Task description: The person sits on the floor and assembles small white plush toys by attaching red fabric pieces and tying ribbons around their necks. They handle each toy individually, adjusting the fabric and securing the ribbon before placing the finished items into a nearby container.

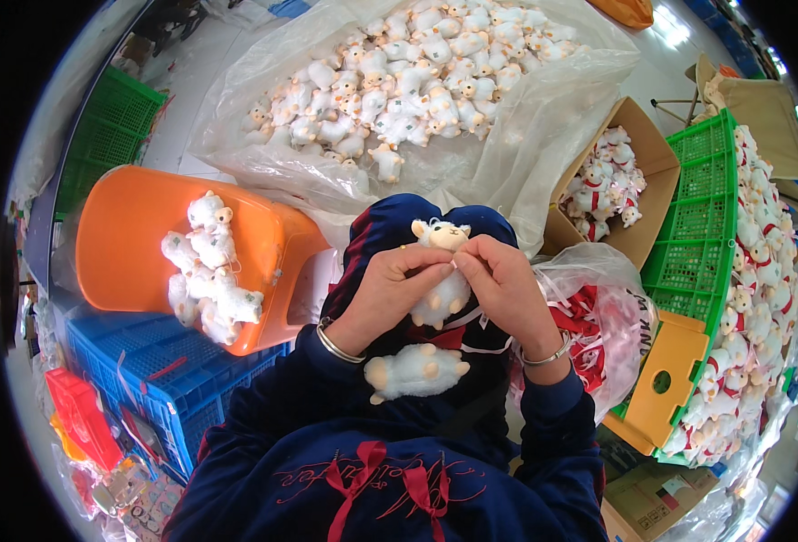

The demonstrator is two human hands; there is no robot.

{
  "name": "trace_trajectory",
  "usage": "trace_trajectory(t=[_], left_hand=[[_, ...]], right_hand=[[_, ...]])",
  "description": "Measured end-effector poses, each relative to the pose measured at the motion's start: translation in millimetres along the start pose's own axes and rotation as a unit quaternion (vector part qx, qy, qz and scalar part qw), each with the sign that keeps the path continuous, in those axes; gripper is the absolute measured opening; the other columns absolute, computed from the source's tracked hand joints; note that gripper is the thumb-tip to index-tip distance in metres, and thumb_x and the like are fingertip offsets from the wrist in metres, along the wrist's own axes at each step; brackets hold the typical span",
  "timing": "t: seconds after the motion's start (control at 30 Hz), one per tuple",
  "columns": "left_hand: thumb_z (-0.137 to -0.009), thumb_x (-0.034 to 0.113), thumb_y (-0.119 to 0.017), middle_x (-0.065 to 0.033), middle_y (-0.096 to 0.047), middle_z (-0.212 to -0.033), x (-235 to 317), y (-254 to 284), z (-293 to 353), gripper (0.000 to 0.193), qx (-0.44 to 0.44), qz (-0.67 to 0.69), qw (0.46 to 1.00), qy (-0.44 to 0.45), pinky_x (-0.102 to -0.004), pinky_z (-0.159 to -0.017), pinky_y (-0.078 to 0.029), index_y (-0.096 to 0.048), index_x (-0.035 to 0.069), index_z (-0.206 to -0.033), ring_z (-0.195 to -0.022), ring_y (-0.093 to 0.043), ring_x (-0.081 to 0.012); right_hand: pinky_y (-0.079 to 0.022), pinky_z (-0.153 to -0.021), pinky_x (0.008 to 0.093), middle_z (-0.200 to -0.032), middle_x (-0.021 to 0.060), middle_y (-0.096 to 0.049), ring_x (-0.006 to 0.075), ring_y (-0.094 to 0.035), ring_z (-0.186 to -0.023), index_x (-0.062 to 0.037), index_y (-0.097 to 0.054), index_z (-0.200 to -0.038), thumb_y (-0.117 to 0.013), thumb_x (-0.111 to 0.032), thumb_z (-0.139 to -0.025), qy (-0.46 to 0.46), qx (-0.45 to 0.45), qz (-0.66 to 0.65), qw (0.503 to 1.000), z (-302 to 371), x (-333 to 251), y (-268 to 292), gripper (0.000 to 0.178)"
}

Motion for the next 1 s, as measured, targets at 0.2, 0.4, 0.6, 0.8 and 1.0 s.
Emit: trace_trajectory(t=[0.2,0.4,0.6,0.8,1.0], left_hand=[[-0.099,0.014,-0.071,-0.0023,-0.071,-0.097,-9.4,-1.7,-0.6,0.017,-0.009,-0.013,0.999,0.034,-0.0227,-0.075,-0.051,-0.075,0.0,-0.109,-0.086,-0.064,-0.0061],[-0.1,0.012,-0.068,0.0024,-0.061,-0.084,-4.6,0.9,4.1,0.013,0.028,-0.111,0.993,-0.019,-0.0214,-0.065,-0.045,-0.07,0.002,-0.109,-0.072,-0.053,-0.0033],[-0.1,0.011,-0.067,0.0026,-0.059,-0.083,-10.2,-0.3,5.2,0.011,0.017,-0.085,0.996,0.003,-0.0221,-0.066,-0.045,-0.069,0.003,-0.107,-0.074,-0.053,-0.0035],[-0.098,0.006,-0.068,-0.0003,-0.057,-0.078,20.7,-3.6,7.8,0.004,-0.012,-0.147,0.973,-0.179,-0.0278,-0.072,-0.043,-0.068,0.005,-0.101,-0.075,-0.052,-0.0122],[-0.097,0.006,-0.067,-0.0006,-0.055,-0.078,15.8,-0.7,6.9,0.003,0.001,-0.153,0.975,-0.159,-0.0282,-0.07,-0.042,-0.067,0.004,-0.1,-0.074,-0.05,-0.0126]], right_hand=[[-0.048,-0.067,0.0322,-0.078,0.0077,-0.062,0.0173,-0.055,-0.07,0.0015,-0.064,-0.098,-0.061,-0.016,-0.103,0.029,0.044,0.018,0.998,-0.7,-3.6,10.1,0.019],[-0.051,-0.07,0.0368,-0.081,0.0157,-0.064,0.0261,-0.061,-0.073,0.0031,-0.064,-0.093,-0.063,-0.016,-0.101,-0.015,0.027,0.134,0.99,-0.8,-8.3,18.5,0.021],[-0.05,-0.07,0.0366,-0.079,0.0162,-0.065,0.0265,-0.065,-0.075,0.0042,-0.066,-0.093,-0.064,-0.017,-0.099,-0.022,-0.021,0.136,0.99,-0.2,-5.5,18.3,0.023],[-0.05,-0.07,0.0369,-0.078,0.0149,-0.065,0.0265,-0.064,-0.073,0.0047,-0.067,-0.094,-0.063,-0.018,-0.1,0.005,0.018,0.093,0.996,-3.4,11.6,18.7,0.023],[-0.05,-0.069,0.0348,-0.077,0.0129,-0.066,0.0217,-0.065,-0.072,0.004,-0.068,-0.093,-0.06,-0.017,-0.102,0.024,0.079,0.097,0.992,-1.4,10.6,20.5,0.024]])
Point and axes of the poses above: each hand's wrist, its own z-axis away from the middle knuckle, its own y-axis out of the back of the hand, x = y × z, the point moved 9 cm from there along -z, towards the middle knuckle
